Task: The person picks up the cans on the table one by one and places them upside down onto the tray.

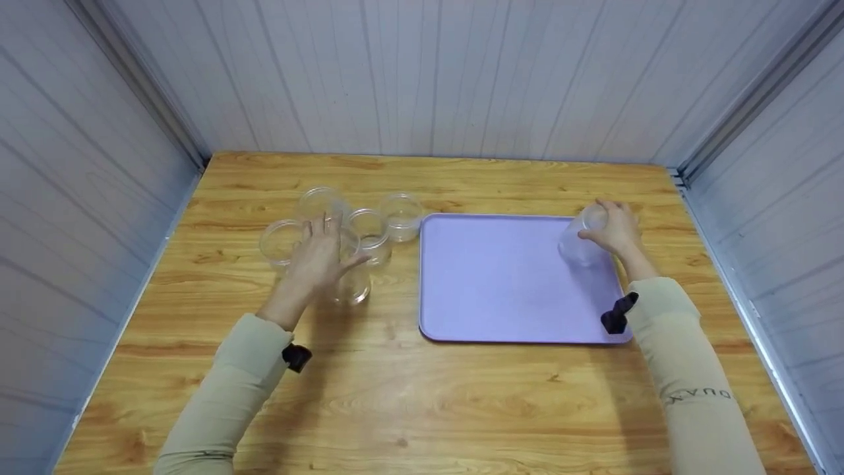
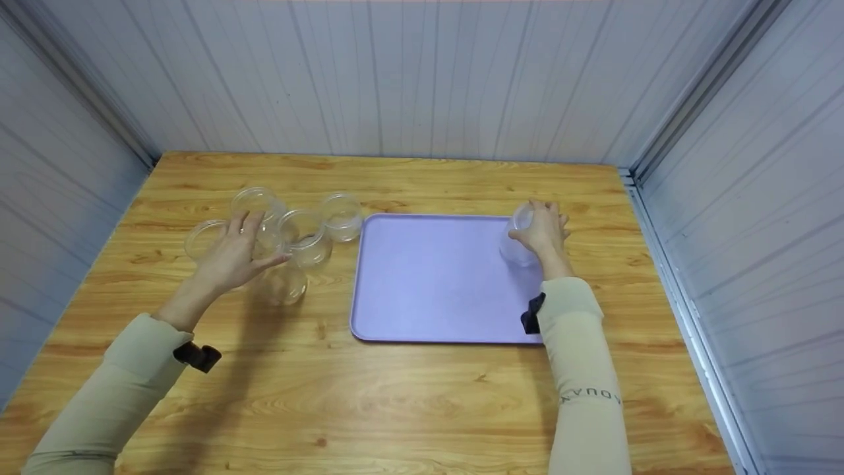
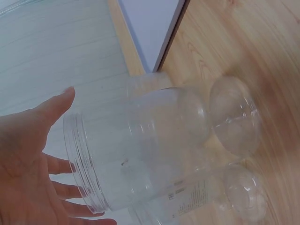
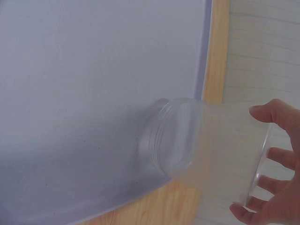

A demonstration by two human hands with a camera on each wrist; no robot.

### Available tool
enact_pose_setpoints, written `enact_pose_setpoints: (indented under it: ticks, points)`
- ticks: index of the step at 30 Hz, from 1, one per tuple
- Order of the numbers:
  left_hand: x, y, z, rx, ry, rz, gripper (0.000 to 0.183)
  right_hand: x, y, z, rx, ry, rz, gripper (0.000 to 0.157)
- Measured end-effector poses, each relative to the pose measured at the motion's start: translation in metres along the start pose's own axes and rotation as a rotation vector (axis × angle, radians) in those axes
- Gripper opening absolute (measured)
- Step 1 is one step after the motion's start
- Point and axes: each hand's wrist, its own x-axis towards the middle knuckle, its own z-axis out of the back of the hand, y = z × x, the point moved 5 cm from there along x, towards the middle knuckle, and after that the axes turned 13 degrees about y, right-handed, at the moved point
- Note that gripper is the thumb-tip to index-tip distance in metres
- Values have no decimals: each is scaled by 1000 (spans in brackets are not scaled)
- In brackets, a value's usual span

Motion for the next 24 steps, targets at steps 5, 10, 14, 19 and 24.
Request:
enact_pose_setpoints:
  ticks: [5,10,14,19,24]
  points:
    - [2,0,1,16,17,1,96,6,-1,-2,20,26,-14,78]
    - [3,1,2,-12,33,11,98,10,0,-3,6,59,-41,78]
    - [4,1,2,-26,46,8,98,13,0,-2,-2,97,-60,78]
    - [4,1,2,-34,51,-4,95,15,-2,-2,-14,127,-87,78]
    - [4,2,2,-51,62,0,93,17,-1,-4,-6,144,-92,79]
